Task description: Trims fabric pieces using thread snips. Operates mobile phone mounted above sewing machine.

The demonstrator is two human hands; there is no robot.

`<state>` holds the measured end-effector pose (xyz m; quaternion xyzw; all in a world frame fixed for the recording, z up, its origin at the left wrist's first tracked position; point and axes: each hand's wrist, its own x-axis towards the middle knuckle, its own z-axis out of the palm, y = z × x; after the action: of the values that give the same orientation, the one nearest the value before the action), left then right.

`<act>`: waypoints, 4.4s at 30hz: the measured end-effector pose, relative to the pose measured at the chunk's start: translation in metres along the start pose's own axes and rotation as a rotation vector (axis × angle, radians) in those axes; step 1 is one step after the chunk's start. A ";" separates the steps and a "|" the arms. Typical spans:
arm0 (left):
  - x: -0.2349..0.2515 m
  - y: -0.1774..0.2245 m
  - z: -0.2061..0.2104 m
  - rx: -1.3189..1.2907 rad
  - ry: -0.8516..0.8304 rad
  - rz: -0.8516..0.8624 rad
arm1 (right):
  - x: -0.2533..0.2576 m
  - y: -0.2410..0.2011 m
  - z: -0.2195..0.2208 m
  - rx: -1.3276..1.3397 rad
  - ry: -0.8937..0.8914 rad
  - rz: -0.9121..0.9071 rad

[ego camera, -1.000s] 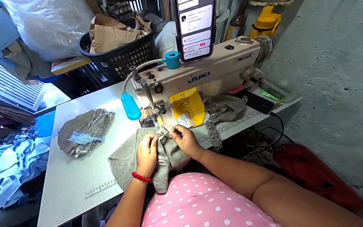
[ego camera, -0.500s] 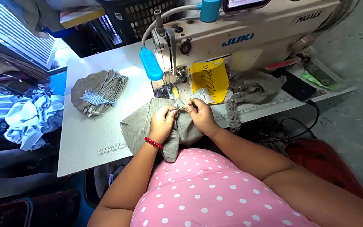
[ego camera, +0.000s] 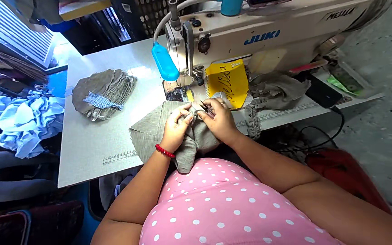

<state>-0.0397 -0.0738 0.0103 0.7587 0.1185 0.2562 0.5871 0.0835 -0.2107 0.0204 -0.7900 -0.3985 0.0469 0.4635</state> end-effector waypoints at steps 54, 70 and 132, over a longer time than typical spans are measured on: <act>-0.003 -0.003 0.003 0.108 0.075 0.072 | -0.018 -0.003 0.003 0.351 0.034 -0.042; -0.001 -0.002 0.003 0.316 0.099 0.056 | 0.002 0.004 -0.008 0.051 -0.122 -0.243; -0.003 0.007 0.007 0.008 0.163 -0.181 | -0.019 -0.013 0.012 0.854 -0.370 0.463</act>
<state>-0.0394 -0.0829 0.0152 0.7240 0.2349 0.2628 0.5930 0.0576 -0.2112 0.0180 -0.5765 -0.2338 0.4454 0.6439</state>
